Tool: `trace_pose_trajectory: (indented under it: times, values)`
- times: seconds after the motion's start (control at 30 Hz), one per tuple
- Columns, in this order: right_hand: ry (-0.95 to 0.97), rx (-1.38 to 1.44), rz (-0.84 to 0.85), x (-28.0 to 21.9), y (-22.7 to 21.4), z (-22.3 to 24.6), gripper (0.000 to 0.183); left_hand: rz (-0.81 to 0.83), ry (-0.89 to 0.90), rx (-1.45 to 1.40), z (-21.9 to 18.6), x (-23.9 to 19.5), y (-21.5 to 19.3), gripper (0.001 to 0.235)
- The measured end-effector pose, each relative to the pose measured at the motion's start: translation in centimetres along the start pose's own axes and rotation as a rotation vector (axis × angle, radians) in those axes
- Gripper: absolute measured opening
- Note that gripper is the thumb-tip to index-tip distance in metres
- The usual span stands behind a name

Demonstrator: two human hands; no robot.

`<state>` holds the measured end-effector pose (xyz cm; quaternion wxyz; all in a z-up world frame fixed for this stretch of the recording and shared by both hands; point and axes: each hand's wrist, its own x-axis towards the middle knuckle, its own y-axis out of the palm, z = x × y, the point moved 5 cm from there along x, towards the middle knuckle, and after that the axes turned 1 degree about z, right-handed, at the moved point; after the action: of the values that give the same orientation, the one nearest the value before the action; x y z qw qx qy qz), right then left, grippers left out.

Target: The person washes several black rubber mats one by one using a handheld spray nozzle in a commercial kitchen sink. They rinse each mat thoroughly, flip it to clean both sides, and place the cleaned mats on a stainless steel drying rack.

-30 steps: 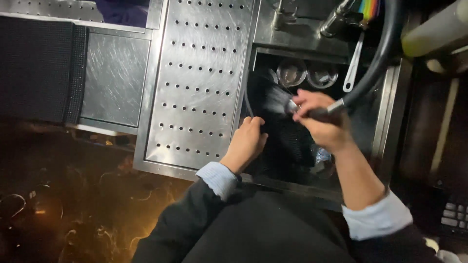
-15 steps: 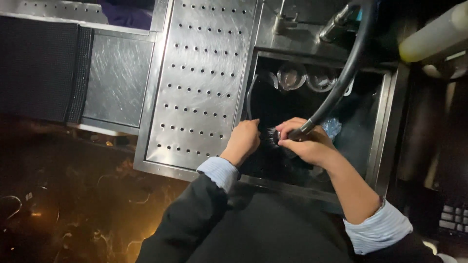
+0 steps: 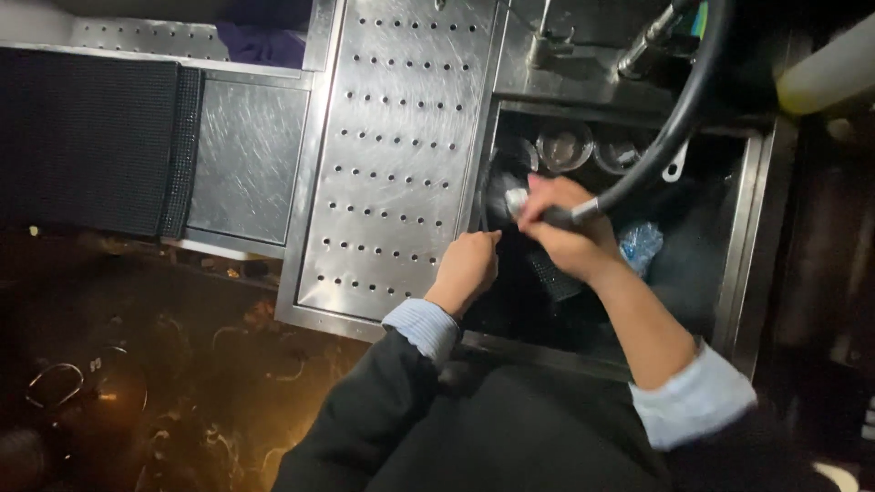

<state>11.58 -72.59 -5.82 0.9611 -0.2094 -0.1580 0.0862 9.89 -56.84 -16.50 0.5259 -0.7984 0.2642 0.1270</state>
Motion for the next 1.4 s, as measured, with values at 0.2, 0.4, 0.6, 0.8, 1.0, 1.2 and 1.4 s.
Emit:
trace_pose_trajectory:
  times: [0.2, 0.4, 0.6, 0.8, 1.0, 1.2, 1.4]
  values:
    - [0.439, 0.067, 0.274, -7.1, -1.2, 0.3, 0.016, -0.019, 0.002, -0.089, -2.6, -1.4, -2.8, 0.043]
    - [0.197, 0.194, 0.002, -6.2, -0.5, -2.7, 0.019, -0.058, -0.042, -0.058, -1.6, 0.1, -1.9, 0.045]
    - [0.217, -0.047, -0.092, -2.4, 0.3, -5.0, 0.019, -0.107, -0.038, -0.111, -1.6, -1.1, -3.1, 0.049]
    - [0.098, -0.118, 0.000, -7.1, -2.8, -4.1, 0.022, -0.282, 0.028, -0.198, -2.4, -1.9, -3.6, 0.057]
    - [0.092, -0.037, -0.053, -6.1, -5.8, -3.1, 0.018, -0.407, 0.127, -0.245, -3.2, -3.6, -6.8, 0.058]
    - [-0.038, 0.017, -0.108, -3.5, -3.7, -1.9, 0.018, -0.383, 0.103, -0.138, -0.7, -4.0, -5.4, 0.060]
    - [0.290, 0.059, 0.221, -7.3, -5.0, 0.0, 0.015, -0.375, 0.125, -0.254, -1.4, -3.8, -4.9, 0.059]
